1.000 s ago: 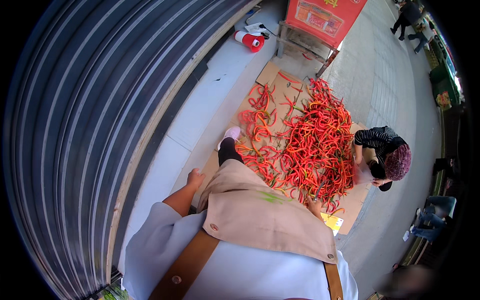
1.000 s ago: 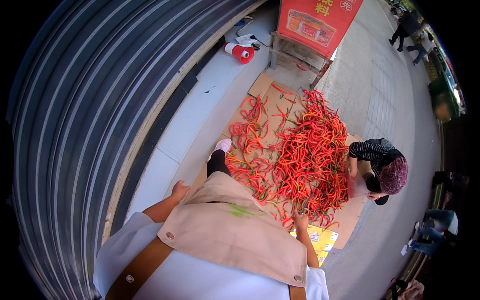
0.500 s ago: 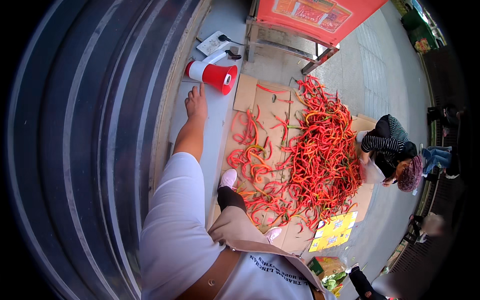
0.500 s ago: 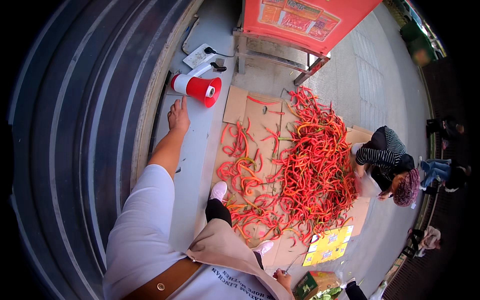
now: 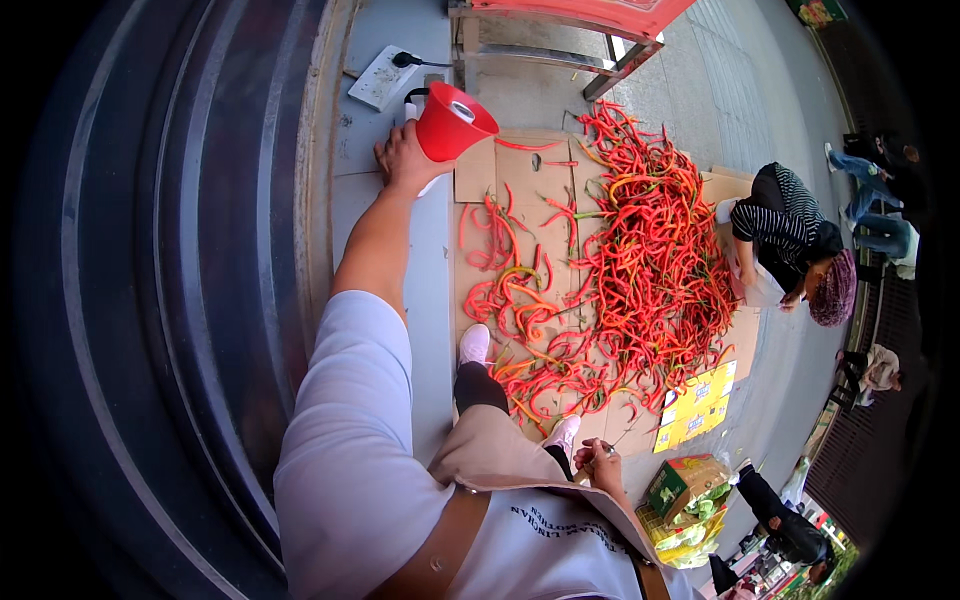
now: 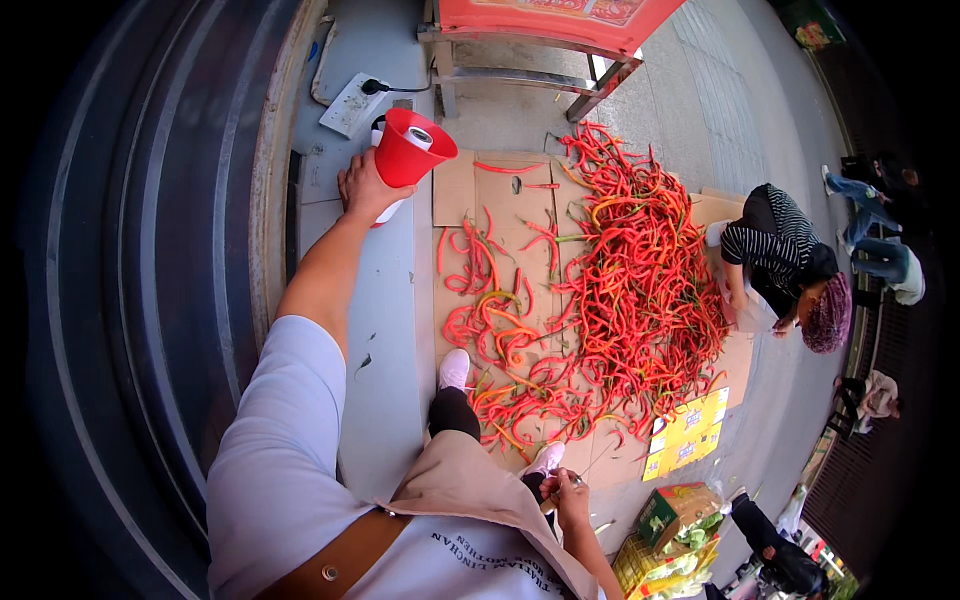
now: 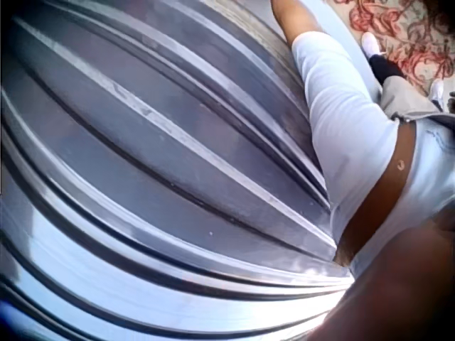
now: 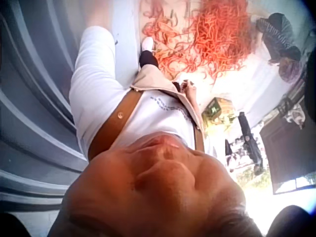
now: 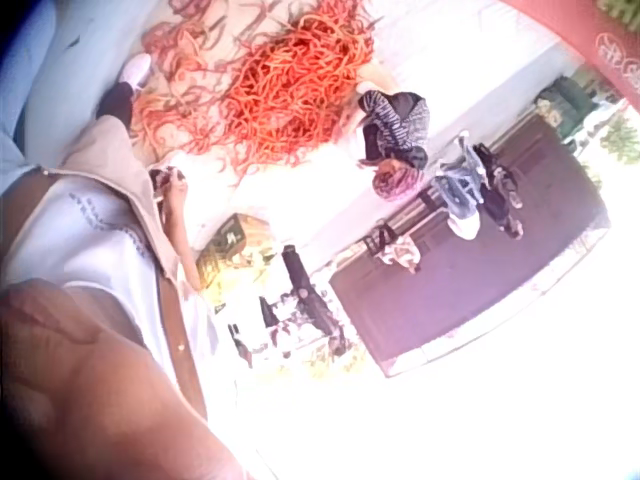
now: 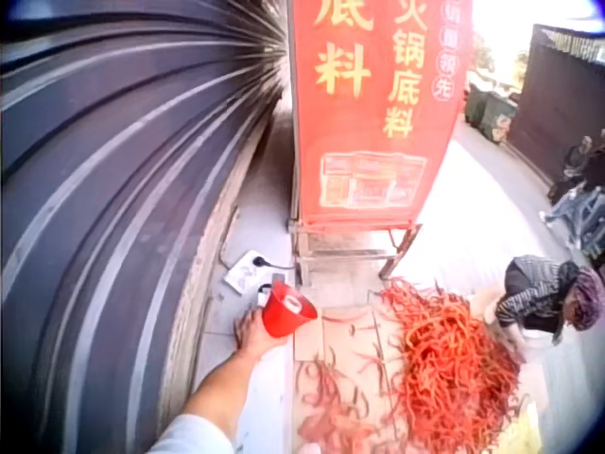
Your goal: The person trims the outer leaves of a cabbage using a knife, then places it in a crate. The person repeats this process with another cabbage. The person also briefly handles a red cylindrical object.
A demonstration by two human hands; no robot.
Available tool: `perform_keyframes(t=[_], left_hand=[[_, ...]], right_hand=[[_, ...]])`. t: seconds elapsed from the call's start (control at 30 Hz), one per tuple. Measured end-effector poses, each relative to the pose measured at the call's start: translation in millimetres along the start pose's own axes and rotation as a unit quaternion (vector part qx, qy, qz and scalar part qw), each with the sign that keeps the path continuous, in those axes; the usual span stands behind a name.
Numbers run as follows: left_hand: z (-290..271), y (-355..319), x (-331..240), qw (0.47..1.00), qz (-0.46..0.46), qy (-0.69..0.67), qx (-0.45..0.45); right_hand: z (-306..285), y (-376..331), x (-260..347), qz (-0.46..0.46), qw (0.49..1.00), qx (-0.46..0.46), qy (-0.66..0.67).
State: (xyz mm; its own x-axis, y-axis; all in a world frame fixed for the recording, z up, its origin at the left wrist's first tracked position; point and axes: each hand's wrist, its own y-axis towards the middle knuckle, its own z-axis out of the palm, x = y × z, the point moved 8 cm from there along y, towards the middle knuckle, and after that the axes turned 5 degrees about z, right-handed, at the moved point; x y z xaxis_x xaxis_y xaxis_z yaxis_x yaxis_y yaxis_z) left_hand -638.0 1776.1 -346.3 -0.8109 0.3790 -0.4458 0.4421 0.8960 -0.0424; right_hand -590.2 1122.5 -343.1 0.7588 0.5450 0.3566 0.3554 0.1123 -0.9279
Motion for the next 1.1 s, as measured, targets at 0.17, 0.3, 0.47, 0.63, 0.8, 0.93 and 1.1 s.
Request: perform_keyframes(t=[0.17,0.3,0.47,0.63,0.8,0.93,1.1], left_hand=[[10.6,-52.2,-50.7,0.774,-0.151,-0.611,0.067],[-10.5,-154.9,-140.3,0.556,-0.25,-0.762,0.217],[-69.4,-279.6,-242.1,0.455,-0.292,-0.781,0.313],[-80.8,-349.6,-295.7,0.418,-0.248,-0.803,0.344],[-85.3,-392.9,-337.5,0.425,-0.243,-0.778,0.394],[-90.8,-417.3,-359.0,0.434,-0.233,-0.764,0.417],[-96.5,-432.9,-373.8,0.44,-0.243,-0.759,0.414]], right_hand=[[48.9,-23.5,101.1,-0.127,0.989,0.023,-0.072],[91.6,-76.2,186.9,-0.243,0.967,0.079,0.0],[76.7,-144.0,237.3,-0.342,0.931,0.128,0.003],[30.9,-206.4,232.8,-0.415,0.895,0.156,-0.043],[-14.5,-233.2,225.5,-0.446,0.877,0.175,-0.013],[-35.9,-250.0,221.5,-0.479,0.855,0.199,0.025],[-48.2,-260.6,214.0,-0.518,0.836,0.181,-0.006]])
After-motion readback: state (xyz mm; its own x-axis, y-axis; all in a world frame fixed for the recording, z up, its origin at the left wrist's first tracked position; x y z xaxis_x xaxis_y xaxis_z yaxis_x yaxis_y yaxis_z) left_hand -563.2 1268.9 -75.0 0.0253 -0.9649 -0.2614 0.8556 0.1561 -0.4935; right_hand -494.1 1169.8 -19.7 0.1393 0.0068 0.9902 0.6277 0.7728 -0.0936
